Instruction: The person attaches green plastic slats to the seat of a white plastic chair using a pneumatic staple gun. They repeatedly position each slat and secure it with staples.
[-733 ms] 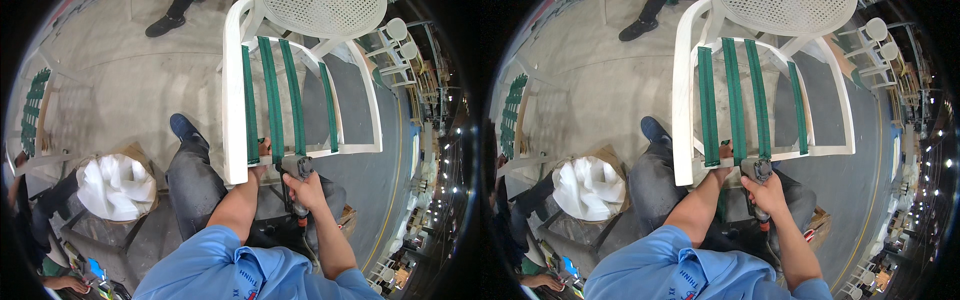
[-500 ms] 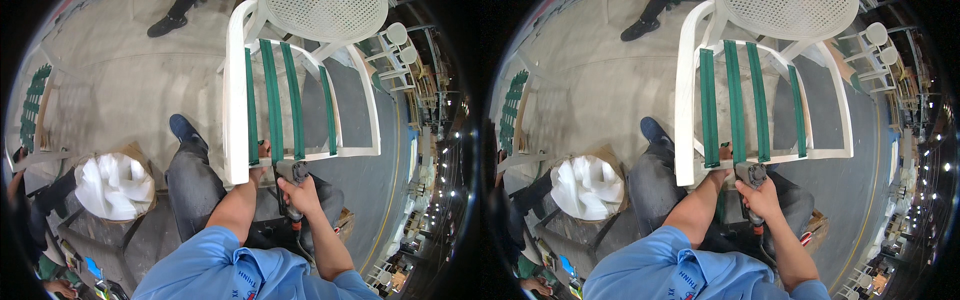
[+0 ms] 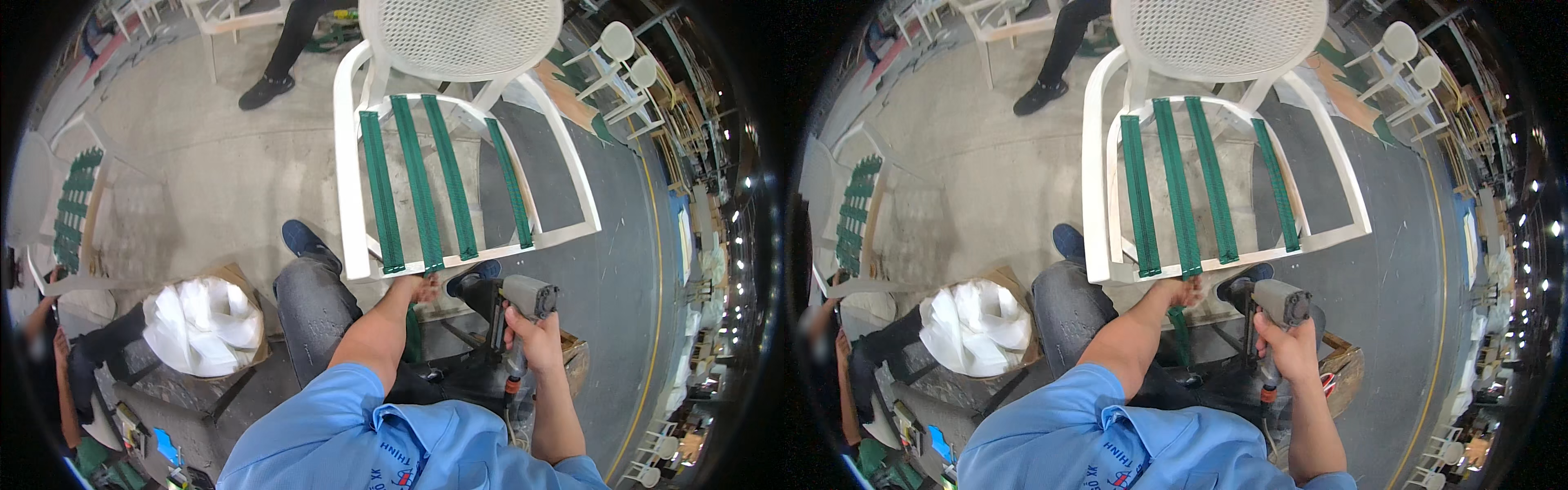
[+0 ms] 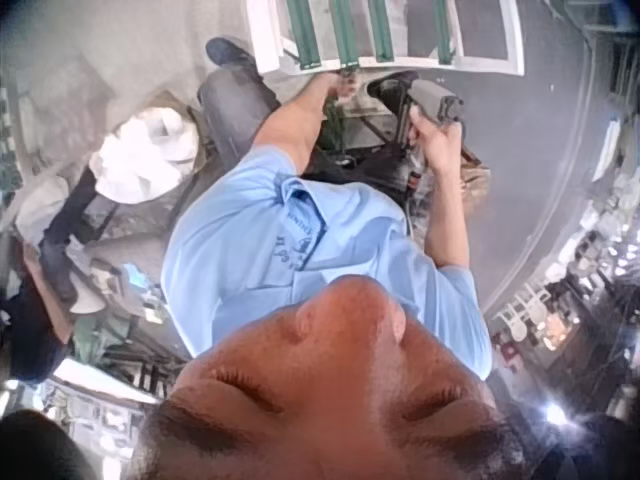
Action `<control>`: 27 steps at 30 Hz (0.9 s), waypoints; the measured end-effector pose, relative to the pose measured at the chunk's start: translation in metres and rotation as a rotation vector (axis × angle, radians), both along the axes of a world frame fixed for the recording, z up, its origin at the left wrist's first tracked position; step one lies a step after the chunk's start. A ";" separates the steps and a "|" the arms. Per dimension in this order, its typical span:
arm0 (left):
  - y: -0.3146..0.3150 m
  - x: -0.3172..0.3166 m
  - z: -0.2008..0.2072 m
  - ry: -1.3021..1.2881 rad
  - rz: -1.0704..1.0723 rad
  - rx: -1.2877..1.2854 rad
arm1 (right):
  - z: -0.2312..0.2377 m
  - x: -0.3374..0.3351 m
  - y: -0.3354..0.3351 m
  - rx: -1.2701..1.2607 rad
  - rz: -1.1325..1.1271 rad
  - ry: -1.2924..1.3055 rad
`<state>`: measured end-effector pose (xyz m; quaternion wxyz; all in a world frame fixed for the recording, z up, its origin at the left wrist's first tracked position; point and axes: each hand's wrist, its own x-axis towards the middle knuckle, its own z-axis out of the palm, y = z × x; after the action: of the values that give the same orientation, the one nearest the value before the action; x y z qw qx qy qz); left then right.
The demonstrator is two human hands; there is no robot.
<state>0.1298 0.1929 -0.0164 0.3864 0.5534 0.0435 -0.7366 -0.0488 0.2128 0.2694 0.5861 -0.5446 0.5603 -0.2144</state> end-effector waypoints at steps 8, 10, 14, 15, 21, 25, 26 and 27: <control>0.044 0.002 0.040 -0.634 -0.378 -0.241 | 0.015 -0.036 0.019 -0.064 -0.021 -0.134; 0.050 -0.008 0.063 -0.551 -0.404 -0.357 | 0.011 -0.048 0.021 -0.062 -0.049 -0.138; 0.069 -0.011 0.088 -0.314 -0.237 -0.441 | 0.007 -0.051 0.022 -0.039 -0.041 -0.212; 0.074 -0.007 0.088 -0.256 -0.138 -0.469 | 0.007 -0.047 0.022 -0.030 -0.031 -0.242; 0.084 -0.007 0.105 0.140 0.102 -0.463 | 0.004 -0.047 0.021 0.001 -0.005 -0.234; 0.105 -0.014 0.124 -0.079 -0.113 -0.385 | 0.001 -0.051 0.017 0.009 -0.029 -0.217; 0.112 -0.010 0.130 -0.132 -0.167 -0.376 | -0.002 -0.053 0.015 0.020 -0.032 -0.210; 0.113 -0.001 0.135 -0.160 -0.163 -0.390 | -0.004 -0.054 0.013 0.031 -0.036 -0.201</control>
<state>0.1283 0.3058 0.1187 0.4275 0.5265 -0.1755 -0.7137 -0.1029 0.2262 0.2649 0.6437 -0.5010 0.5117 -0.2698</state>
